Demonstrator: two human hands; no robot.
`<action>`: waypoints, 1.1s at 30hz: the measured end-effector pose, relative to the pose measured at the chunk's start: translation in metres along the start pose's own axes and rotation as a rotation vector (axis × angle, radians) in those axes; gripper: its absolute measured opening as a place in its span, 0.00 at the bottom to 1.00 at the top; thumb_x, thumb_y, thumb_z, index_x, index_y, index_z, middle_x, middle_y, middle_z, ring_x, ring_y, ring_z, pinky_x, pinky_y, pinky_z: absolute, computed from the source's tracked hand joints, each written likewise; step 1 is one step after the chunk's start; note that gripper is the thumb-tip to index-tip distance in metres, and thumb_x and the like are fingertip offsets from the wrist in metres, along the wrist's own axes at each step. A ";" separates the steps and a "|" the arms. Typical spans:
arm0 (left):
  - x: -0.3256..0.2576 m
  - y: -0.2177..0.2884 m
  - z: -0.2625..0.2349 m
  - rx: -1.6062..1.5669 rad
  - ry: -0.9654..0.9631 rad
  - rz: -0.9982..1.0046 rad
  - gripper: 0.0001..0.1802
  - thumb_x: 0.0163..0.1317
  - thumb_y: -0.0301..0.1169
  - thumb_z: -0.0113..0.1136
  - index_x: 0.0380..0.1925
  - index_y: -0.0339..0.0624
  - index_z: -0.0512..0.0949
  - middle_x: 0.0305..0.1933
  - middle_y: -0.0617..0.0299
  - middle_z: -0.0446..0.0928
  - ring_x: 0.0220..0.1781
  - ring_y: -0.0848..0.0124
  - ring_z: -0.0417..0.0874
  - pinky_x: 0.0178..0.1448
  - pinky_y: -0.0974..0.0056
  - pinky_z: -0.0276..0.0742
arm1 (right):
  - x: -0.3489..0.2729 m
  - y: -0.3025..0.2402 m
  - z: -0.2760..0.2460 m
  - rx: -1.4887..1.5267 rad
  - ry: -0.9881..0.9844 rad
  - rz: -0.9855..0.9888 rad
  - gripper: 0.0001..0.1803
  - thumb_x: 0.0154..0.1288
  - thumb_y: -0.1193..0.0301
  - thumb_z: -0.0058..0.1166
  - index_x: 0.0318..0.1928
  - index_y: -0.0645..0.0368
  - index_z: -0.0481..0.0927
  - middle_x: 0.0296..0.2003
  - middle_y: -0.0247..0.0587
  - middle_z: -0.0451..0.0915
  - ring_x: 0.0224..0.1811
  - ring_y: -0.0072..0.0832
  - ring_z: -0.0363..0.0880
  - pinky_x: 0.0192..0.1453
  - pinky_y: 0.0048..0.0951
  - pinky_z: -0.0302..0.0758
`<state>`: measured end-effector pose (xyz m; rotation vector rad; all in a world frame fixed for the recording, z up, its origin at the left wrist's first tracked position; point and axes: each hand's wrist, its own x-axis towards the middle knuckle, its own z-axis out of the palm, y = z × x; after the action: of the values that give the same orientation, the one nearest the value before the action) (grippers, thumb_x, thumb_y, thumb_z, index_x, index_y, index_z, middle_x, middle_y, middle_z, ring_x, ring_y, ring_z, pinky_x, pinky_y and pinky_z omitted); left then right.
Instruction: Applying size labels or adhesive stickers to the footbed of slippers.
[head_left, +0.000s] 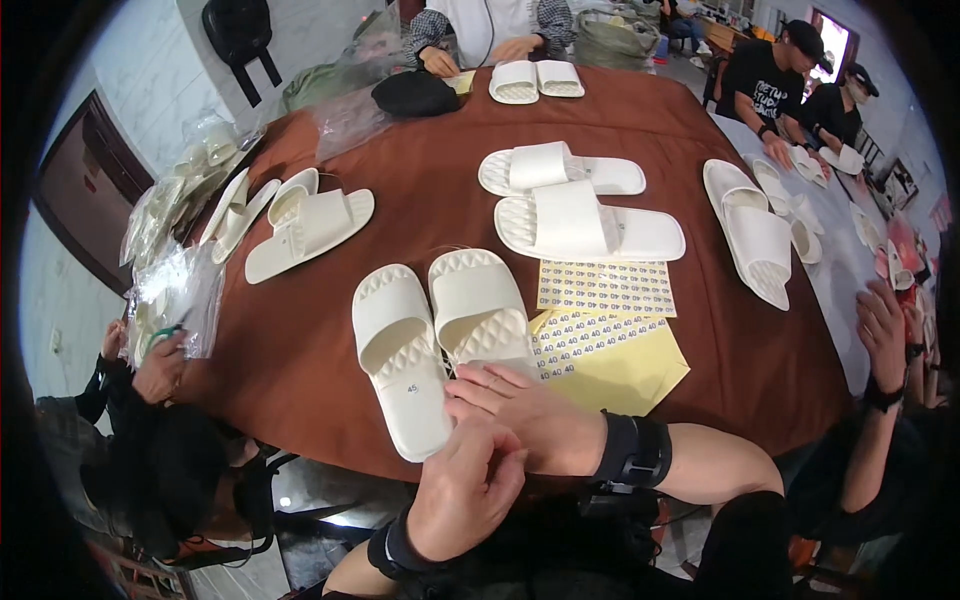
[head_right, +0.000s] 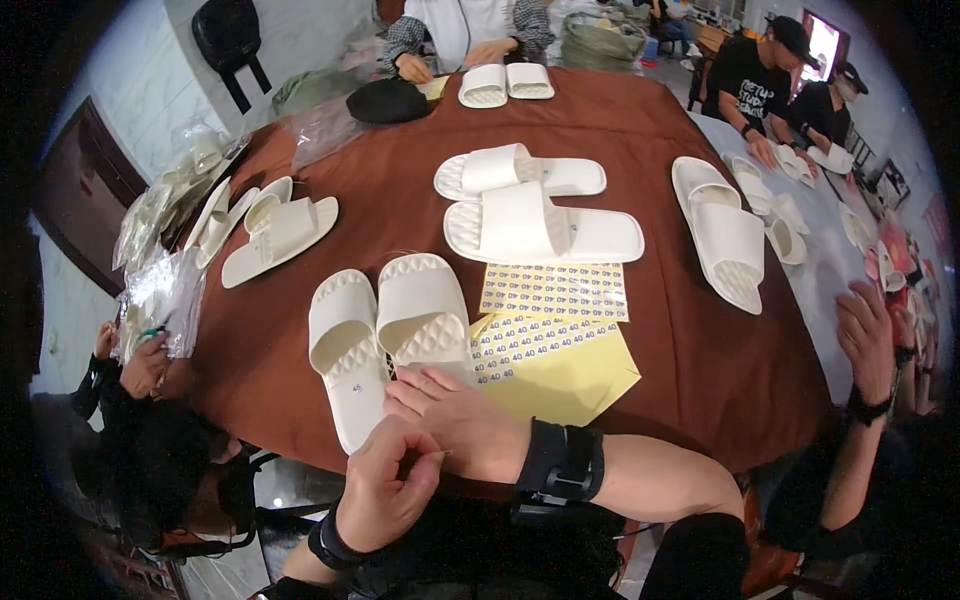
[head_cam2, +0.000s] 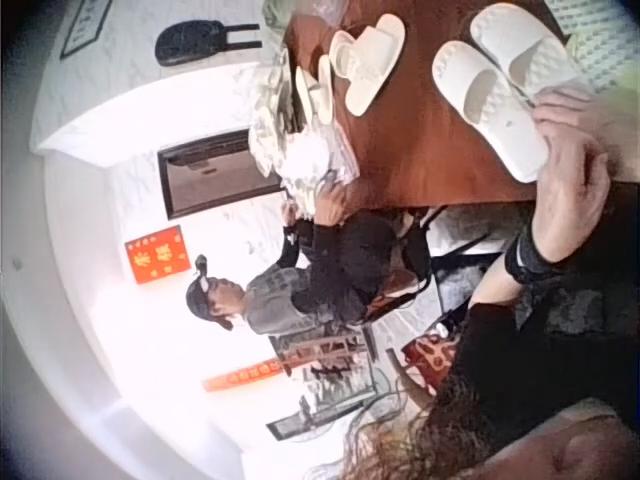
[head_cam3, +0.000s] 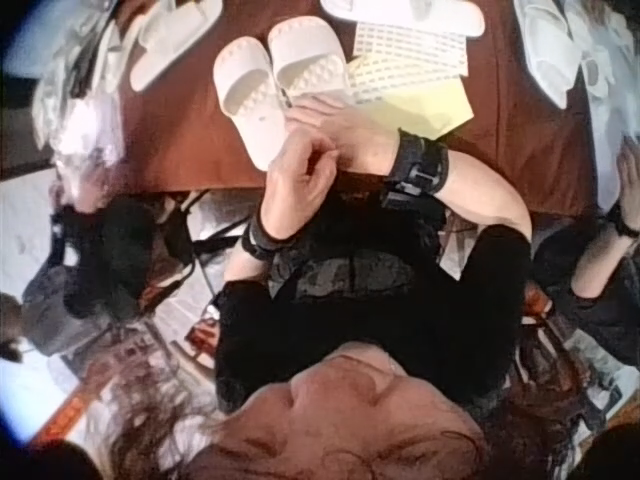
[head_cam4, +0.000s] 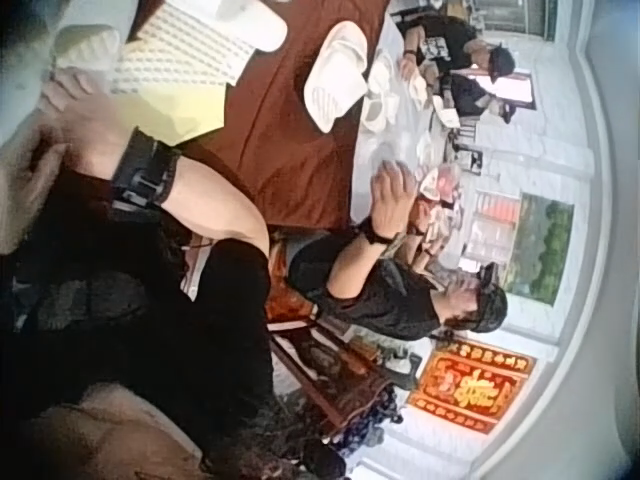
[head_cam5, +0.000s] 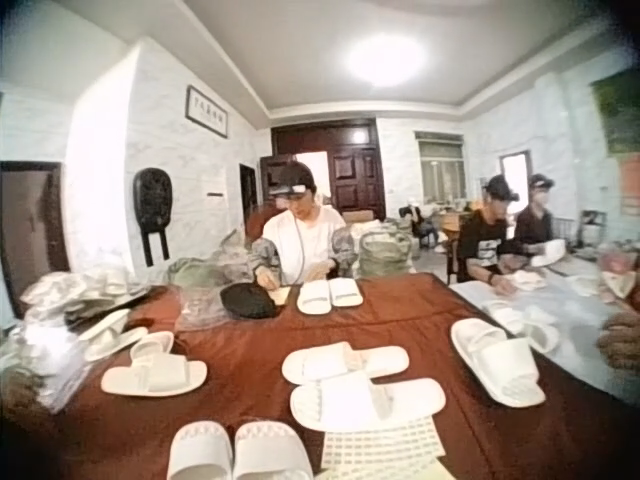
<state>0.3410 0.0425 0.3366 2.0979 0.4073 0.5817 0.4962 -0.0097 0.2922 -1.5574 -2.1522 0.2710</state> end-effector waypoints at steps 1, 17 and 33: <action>0.001 -0.001 0.001 0.072 0.032 0.054 0.06 0.59 0.20 0.62 0.34 0.36 0.75 0.30 0.58 0.75 0.28 0.71 0.76 0.33 0.68 0.73 | 0.000 0.000 0.000 0.011 0.027 -0.004 0.27 0.64 0.67 0.50 0.63 0.65 0.67 0.65 0.51 0.66 0.73 0.47 0.58 0.78 0.44 0.52; -0.009 -0.018 0.000 0.082 0.104 0.000 0.12 0.57 0.18 0.63 0.42 0.37 0.75 0.34 0.53 0.78 0.32 0.65 0.81 0.38 0.64 0.78 | -0.001 0.001 0.004 -0.076 0.056 -0.026 0.26 0.65 0.68 0.49 0.62 0.64 0.67 0.63 0.49 0.68 0.71 0.43 0.60 0.77 0.42 0.54; 0.010 -0.074 -0.059 0.449 0.263 0.105 0.08 0.54 0.20 0.63 0.36 0.34 0.80 0.34 0.54 0.77 0.37 0.56 0.78 0.41 0.60 0.74 | 0.004 -0.006 0.001 -0.143 0.109 -0.050 0.19 0.67 0.70 0.49 0.54 0.69 0.74 0.58 0.50 0.73 0.66 0.44 0.66 0.71 0.41 0.61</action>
<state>0.3123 0.1281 0.3066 2.4882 0.6250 0.8993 0.4897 -0.0078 0.2945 -1.5545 -2.1620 0.0146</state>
